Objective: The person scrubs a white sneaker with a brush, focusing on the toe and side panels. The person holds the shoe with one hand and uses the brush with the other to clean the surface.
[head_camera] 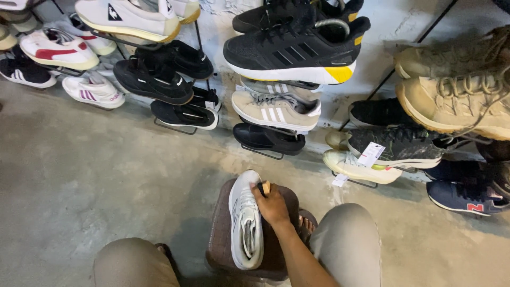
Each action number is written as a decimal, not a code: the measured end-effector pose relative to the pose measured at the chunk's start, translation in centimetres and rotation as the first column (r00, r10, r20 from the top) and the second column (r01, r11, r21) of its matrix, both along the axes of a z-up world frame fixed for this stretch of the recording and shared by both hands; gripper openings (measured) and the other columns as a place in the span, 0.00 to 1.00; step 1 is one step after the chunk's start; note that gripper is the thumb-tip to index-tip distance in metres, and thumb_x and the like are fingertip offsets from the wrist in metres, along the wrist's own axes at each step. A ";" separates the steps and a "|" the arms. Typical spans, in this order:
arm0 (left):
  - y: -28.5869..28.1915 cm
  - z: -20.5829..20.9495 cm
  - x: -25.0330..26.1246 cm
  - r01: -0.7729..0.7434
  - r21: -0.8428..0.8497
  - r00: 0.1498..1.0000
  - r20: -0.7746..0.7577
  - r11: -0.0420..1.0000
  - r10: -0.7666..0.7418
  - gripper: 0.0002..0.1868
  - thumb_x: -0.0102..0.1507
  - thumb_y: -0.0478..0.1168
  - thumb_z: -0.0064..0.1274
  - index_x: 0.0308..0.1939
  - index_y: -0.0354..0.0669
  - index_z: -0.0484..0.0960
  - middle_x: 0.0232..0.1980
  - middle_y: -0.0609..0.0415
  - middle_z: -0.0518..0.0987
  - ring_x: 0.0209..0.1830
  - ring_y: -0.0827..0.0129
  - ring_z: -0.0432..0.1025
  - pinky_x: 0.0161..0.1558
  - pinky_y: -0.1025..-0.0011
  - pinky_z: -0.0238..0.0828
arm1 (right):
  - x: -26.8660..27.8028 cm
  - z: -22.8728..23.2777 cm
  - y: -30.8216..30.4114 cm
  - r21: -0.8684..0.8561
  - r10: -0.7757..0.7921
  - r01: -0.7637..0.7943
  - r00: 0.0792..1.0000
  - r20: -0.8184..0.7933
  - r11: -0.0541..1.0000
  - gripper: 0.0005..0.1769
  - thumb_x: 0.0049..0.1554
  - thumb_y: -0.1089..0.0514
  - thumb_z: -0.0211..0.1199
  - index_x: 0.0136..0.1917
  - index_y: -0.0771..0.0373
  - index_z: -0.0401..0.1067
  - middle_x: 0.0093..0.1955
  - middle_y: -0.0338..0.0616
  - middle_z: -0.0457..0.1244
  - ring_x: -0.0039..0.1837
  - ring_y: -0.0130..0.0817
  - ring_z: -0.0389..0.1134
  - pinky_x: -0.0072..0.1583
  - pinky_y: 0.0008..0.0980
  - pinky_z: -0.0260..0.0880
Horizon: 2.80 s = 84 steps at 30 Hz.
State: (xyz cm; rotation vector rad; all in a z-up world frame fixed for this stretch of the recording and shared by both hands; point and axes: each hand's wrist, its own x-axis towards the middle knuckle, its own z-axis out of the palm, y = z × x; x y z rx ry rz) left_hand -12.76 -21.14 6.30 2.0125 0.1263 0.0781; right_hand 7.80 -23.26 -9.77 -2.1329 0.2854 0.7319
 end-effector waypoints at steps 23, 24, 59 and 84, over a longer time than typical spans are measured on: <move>11.9 -10.3 12.6 -0.696 -0.231 0.502 -0.833 0.680 0.231 0.55 0.47 0.58 0.67 0.71 0.44 0.56 0.59 0.47 0.78 0.58 0.58 0.77 0.54 0.62 0.75 | -2.1 1.6 1.0 0.186 -0.344 0.428 0.867 -0.362 0.884 0.26 0.54 0.31 0.62 0.43 0.55 0.75 0.37 0.46 0.66 0.36 0.39 0.67 0.34 0.39 0.66; 12.1 -10.6 12.5 -0.708 -0.215 0.487 -0.838 0.672 0.245 0.57 0.46 0.59 0.68 0.72 0.46 0.56 0.62 0.46 0.76 0.58 0.56 0.76 0.53 0.61 0.75 | -2.4 2.4 1.3 0.204 -0.352 0.453 0.851 -0.390 0.868 0.28 0.54 0.33 0.61 0.54 0.57 0.75 0.47 0.50 0.68 0.45 0.44 0.70 0.41 0.44 0.69; 24.3 -3.6 9.0 -0.617 -0.642 0.778 -0.585 0.456 0.229 0.60 0.39 0.43 0.54 0.79 0.65 0.54 0.72 0.49 0.73 0.67 0.53 0.71 0.59 0.58 0.69 | 1.4 8.2 8.4 0.466 0.111 -0.322 0.899 0.424 0.824 0.29 0.62 0.48 0.49 0.75 0.56 0.62 0.70 0.40 0.63 0.71 0.27 0.61 0.72 0.29 0.55; 24.7 -12.1 14.2 -0.465 -0.800 0.869 -0.495 0.379 0.023 0.60 0.42 0.37 0.62 0.79 0.61 0.55 0.71 0.49 0.74 0.67 0.57 0.71 0.64 0.63 0.60 | 6.5 3.7 11.1 -0.261 0.415 -0.497 0.228 0.881 0.828 0.27 0.62 0.52 0.59 0.72 0.59 0.66 0.50 0.43 0.67 0.50 0.40 0.63 0.53 0.41 0.62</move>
